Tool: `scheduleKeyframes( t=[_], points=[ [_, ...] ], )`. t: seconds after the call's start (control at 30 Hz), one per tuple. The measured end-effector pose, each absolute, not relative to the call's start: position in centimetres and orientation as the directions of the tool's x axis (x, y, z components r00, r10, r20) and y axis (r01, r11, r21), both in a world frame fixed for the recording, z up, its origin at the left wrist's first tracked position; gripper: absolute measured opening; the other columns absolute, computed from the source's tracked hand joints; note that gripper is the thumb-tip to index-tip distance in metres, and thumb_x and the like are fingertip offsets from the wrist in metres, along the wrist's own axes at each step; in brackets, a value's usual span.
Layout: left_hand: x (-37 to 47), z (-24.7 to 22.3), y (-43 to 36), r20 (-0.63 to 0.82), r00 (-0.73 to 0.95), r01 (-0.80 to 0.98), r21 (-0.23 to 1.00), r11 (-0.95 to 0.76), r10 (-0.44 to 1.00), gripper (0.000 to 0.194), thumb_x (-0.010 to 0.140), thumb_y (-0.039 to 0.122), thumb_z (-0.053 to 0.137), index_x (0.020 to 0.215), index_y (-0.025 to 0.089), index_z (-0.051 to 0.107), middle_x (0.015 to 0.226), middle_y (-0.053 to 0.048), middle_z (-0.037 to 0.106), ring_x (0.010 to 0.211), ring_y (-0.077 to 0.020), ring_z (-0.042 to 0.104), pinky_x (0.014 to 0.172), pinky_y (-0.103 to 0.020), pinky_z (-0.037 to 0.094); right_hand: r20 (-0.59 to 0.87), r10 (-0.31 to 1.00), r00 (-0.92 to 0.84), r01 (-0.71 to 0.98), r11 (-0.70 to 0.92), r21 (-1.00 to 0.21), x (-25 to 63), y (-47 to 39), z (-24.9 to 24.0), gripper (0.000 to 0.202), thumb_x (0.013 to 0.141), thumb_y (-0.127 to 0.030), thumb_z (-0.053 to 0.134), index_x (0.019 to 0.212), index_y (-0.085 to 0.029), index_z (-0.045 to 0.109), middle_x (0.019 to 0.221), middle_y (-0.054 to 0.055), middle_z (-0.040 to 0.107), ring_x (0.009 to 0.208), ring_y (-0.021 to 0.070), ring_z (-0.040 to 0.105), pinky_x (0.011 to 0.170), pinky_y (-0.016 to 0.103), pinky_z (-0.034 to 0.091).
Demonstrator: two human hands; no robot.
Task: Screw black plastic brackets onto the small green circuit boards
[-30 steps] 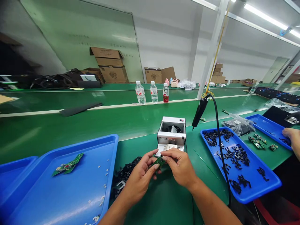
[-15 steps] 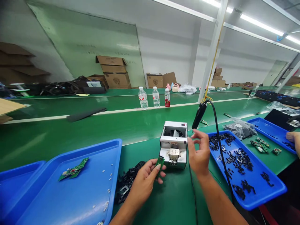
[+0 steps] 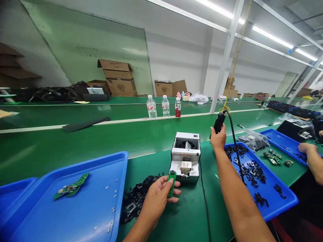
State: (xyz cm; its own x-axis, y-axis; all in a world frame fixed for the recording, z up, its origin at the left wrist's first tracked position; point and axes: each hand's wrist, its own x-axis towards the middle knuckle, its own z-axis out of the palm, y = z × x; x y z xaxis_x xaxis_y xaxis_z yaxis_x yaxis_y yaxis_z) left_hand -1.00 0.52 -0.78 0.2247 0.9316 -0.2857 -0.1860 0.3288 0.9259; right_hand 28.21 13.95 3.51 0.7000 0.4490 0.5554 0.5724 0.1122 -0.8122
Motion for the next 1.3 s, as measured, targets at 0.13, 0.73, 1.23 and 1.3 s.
scheduleKeyframes(
  t=[0.13,0.73,1.23,1.3],
  points=[
    [-0.8,-1.0,0.5,-0.265,0.221,-0.189,0.932,0.308,0.939,0.046,0.078,0.052,0.075,0.098,0.014,0.059,0.088,-0.008,0.072,0.063,-0.0156,0.066,0.048,-0.027,0.057,0.672,0.384,0.633,0.621,0.267,-0.737,25.5,9.2,5.7,0.068,0.075,-0.047,0.079,0.131,-0.02,0.051,0.096,0.004,0.066,0.079,0.0198,0.066,0.082,0.037,0.056],
    [-0.6,-1.3,0.7,-0.261,0.226,-0.156,0.941,0.299,0.939,0.046,0.079,0.053,0.069,0.1,0.014,0.056,0.091,-0.009,0.072,0.058,-0.0143,0.065,0.041,-0.024,0.053,0.777,0.558,0.291,0.262,0.735,-0.625,11.9,3.1,6.3,0.038,0.086,-0.022,0.073,0.114,-0.026,0.048,0.077,-0.004,0.06,0.054,0.0115,0.055,0.052,0.027,0.049],
    [-0.5,-1.1,0.9,-0.244,0.205,-0.1,0.958,0.268,0.948,0.036,0.086,0.043,0.061,0.102,0.013,0.055,0.092,-0.012,0.073,0.058,-0.0155,0.066,0.039,-0.024,0.053,0.744,0.519,0.421,0.057,0.803,-0.593,10.0,2.1,9.1,0.044,0.093,-0.02,0.066,0.129,-0.03,0.044,0.074,-0.009,0.057,0.048,0.0064,0.054,0.047,0.02,0.051],
    [-0.5,-1.0,0.8,-0.242,0.209,-0.098,0.959,0.267,0.947,0.035,0.086,0.043,0.061,0.102,0.012,0.055,0.093,-0.012,0.072,0.059,-0.0155,0.067,0.04,-0.024,0.053,0.765,0.495,0.412,0.045,0.828,-0.559,9.6,2.5,9.2,0.042,0.093,-0.018,0.066,0.127,-0.03,0.044,0.075,-0.009,0.057,0.049,0.0065,0.054,0.046,0.02,0.051]
  ],
)
